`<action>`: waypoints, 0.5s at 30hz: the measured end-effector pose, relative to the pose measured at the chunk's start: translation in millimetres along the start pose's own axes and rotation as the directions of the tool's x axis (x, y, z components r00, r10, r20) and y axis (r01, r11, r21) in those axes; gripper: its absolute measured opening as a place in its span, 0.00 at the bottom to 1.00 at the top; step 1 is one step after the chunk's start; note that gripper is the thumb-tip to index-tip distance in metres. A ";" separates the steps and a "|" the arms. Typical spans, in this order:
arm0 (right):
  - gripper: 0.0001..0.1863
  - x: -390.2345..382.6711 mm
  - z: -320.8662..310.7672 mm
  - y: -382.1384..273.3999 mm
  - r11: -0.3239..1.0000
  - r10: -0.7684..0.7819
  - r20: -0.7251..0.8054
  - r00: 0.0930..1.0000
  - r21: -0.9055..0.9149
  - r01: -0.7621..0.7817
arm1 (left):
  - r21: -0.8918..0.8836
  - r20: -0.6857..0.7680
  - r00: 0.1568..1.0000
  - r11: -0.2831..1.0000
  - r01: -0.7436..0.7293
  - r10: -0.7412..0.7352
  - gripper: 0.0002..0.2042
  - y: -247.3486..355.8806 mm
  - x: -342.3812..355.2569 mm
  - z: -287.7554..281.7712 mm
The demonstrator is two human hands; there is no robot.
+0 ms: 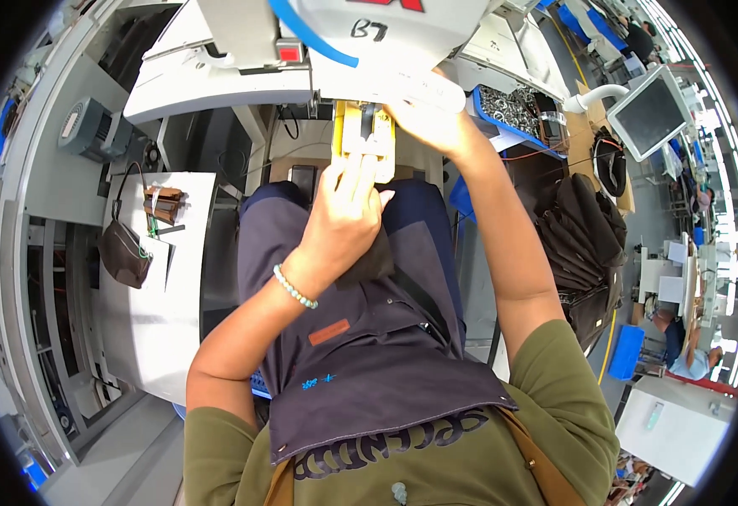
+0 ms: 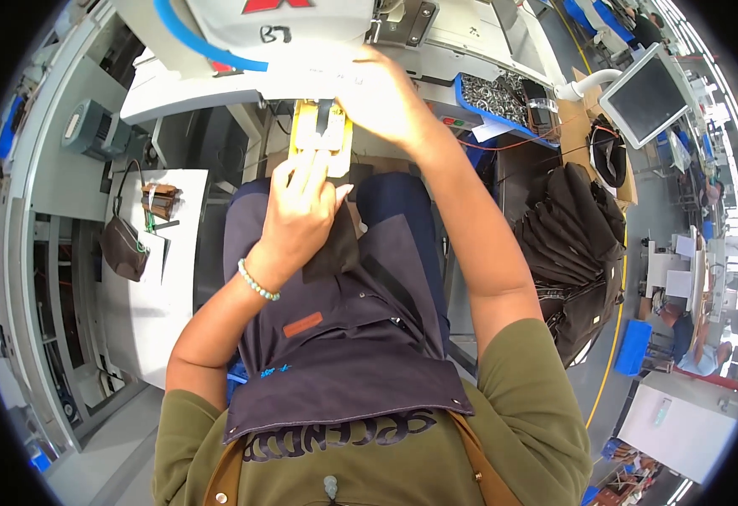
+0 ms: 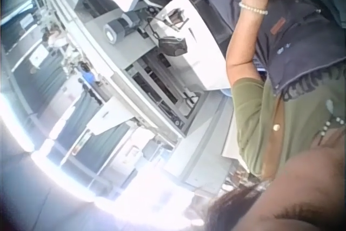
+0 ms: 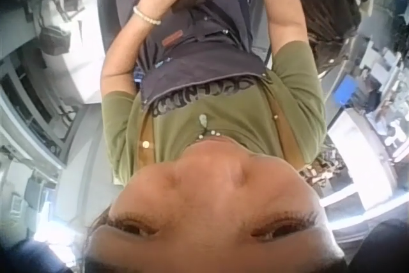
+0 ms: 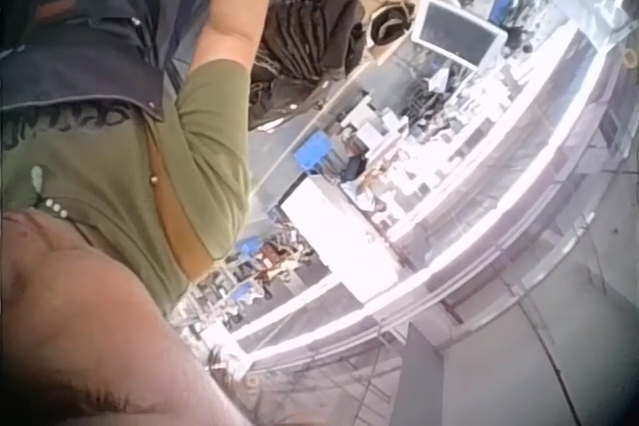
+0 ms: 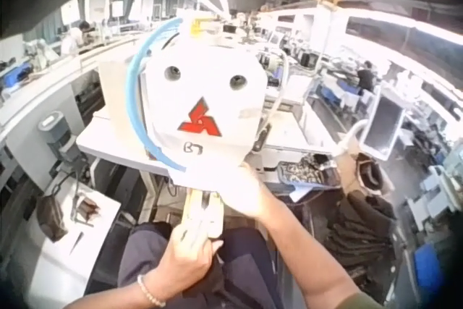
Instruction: The recorder is using an industrial sewing machine to assemble small leather/fabric bags.
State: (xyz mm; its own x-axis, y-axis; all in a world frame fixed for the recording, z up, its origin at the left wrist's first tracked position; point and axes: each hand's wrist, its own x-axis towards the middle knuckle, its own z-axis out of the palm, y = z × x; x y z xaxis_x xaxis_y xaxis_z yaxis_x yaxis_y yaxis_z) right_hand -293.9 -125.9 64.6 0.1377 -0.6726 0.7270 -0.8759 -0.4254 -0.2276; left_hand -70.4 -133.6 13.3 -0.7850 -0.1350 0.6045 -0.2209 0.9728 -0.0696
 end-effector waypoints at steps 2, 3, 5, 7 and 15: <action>0.16 -2.6 4.0 -10.0 0.966 -0.010 0.025 1.000 -0.258 0.016 | 0.041 0.010 1.000 0.999 0.020 -0.021 0.13 1.3 -0.2 1.8; 0.16 -3.9 5.0 -19.5 0.966 -0.012 0.019 1.000 -0.256 0.017 | 0.047 0.011 1.000 0.999 0.017 -0.018 0.13 0.0 -0.7 1.6; 0.19 -7.8 5.1 -30.5 0.934 0.355 -0.128 0.926 0.023 -0.355 | 0.005 0.000 1.000 1.000 0.020 -0.020 0.13 -2.2 -0.7 3.6; 0.17 -26.7 13.9 -30.1 0.938 0.348 -0.265 0.899 0.090 -0.336 | -0.009 -0.006 1.000 1.000 0.023 -0.023 0.13 -2.6 -0.1 4.8; 0.22 -81.4 15.5 -30.6 0.878 0.444 0.092 0.891 0.152 -0.453 | -0.026 0.002 0.999 0.999 0.036 -0.036 0.14 -1.1 -2.2 10.2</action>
State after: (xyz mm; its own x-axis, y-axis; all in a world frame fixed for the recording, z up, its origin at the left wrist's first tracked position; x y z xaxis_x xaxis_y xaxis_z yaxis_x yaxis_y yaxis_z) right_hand -271.2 -67.5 2.3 -0.2234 -0.8443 0.4871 -0.7617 -0.1606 -0.6277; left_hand -74.4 -136.4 4.0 -0.7774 -0.1706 0.6054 -0.2341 0.9718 -0.0268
